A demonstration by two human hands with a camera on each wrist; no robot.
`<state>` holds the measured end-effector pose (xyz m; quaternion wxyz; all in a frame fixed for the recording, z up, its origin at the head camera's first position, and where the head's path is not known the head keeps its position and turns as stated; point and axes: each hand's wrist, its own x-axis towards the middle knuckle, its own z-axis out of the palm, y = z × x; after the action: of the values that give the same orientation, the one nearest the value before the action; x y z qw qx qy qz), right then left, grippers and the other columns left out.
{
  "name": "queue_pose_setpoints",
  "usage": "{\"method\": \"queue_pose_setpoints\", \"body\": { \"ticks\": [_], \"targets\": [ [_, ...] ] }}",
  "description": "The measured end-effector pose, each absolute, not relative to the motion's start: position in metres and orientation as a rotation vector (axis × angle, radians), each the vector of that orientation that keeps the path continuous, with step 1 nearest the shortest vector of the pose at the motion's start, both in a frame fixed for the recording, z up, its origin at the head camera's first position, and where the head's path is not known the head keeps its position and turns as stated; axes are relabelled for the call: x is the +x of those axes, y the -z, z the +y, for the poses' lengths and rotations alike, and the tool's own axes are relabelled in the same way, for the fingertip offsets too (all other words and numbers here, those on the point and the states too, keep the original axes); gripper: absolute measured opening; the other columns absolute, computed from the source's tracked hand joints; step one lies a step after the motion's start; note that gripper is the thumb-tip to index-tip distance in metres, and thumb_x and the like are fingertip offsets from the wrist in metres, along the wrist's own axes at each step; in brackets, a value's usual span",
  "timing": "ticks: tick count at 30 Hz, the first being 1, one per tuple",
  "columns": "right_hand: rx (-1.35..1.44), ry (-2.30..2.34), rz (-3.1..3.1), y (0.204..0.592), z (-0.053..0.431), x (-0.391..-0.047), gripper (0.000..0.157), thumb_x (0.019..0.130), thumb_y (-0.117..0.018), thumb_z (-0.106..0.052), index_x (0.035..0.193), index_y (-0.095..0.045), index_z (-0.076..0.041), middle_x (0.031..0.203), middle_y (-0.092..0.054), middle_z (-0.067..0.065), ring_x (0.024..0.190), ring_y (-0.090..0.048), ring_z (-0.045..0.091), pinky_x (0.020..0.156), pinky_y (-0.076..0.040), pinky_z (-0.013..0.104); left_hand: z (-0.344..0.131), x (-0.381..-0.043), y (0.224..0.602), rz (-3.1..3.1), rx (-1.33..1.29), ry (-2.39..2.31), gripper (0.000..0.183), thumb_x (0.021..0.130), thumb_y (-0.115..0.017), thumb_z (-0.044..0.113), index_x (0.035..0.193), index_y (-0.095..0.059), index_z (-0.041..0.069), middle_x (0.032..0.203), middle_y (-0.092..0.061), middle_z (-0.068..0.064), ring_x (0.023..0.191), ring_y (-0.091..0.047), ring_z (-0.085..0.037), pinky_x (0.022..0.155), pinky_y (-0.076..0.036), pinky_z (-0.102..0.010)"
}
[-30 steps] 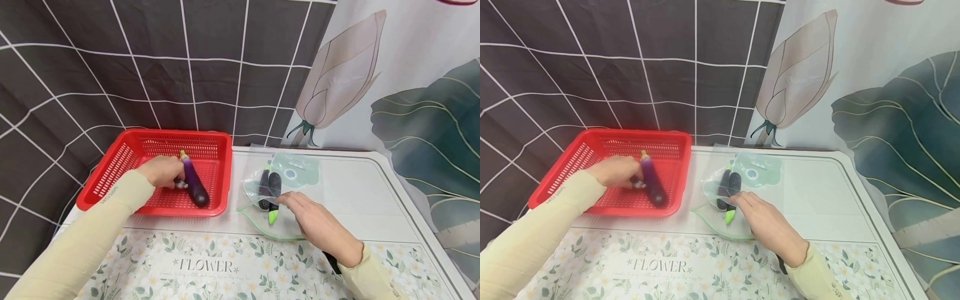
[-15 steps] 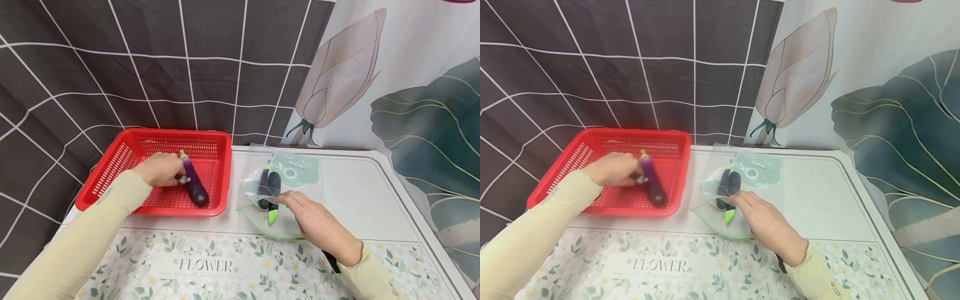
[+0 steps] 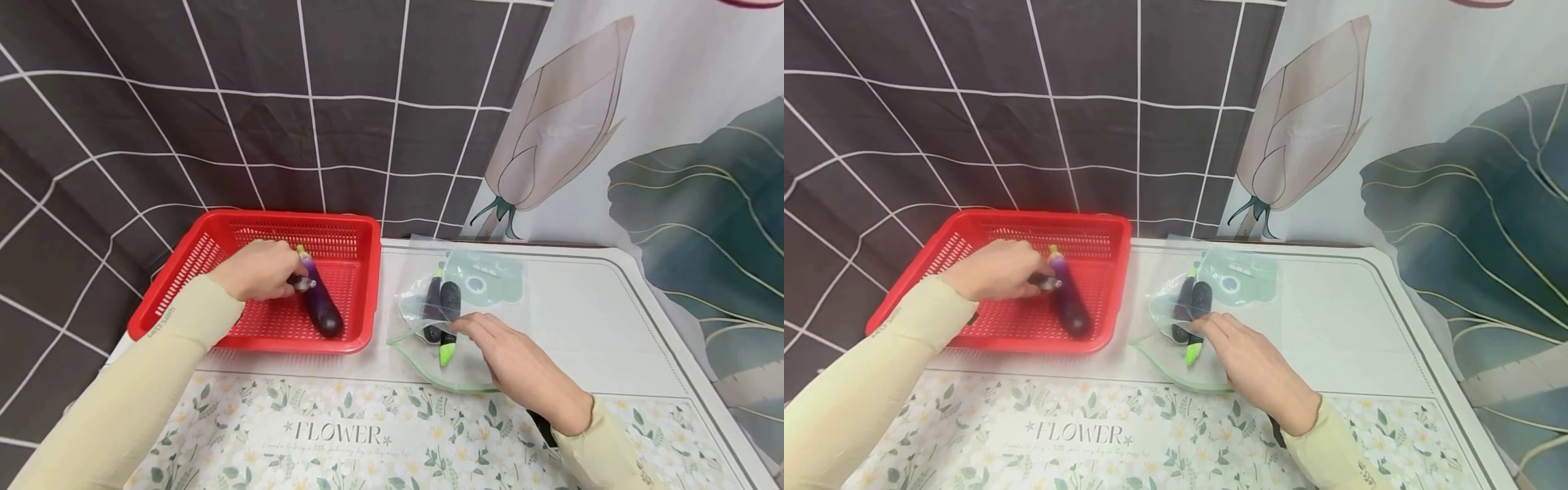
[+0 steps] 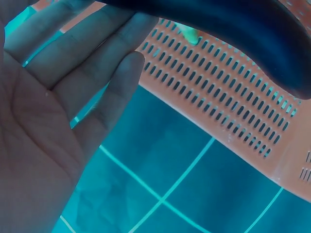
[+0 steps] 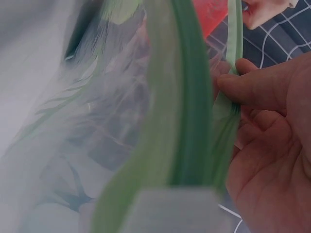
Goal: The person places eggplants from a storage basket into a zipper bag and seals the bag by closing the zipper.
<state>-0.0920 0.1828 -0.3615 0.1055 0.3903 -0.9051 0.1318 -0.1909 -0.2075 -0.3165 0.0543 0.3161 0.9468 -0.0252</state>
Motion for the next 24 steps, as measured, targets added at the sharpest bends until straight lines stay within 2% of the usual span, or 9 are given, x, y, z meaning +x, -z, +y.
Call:
{"method": "queue_pose_setpoints", "body": {
  "ticks": [13,24],
  "targets": [
    [1.155,-0.390,-2.658,0.360,0.182,-0.091,0.065,0.069,-0.051,0.026,0.122,-0.051,-0.011,0.120,-0.054,0.001,0.113,-0.051,0.016,0.089,-0.046,0.033,-0.204,-0.184,0.307,2.946,1.019,0.080,0.011,0.073,-0.075,0.019,0.082,-0.071,0.022,0.065,-0.057,0.007,0.059,-0.051,-0.013,0.059,-0.048,-0.033],
    [1.147,-0.395,-2.657,0.360,0.184,-0.091,0.065,0.069,-0.052,0.025,0.123,-0.051,-0.011,0.120,-0.053,0.000,0.113,-0.050,0.015,0.088,-0.047,0.032,-0.196,-0.170,0.295,2.994,1.025,0.052,0.024,0.071,-0.079,0.021,0.094,-0.074,0.020,0.075,-0.066,0.005,0.067,-0.061,-0.014,0.067,-0.053,-0.037]
  ]
}}
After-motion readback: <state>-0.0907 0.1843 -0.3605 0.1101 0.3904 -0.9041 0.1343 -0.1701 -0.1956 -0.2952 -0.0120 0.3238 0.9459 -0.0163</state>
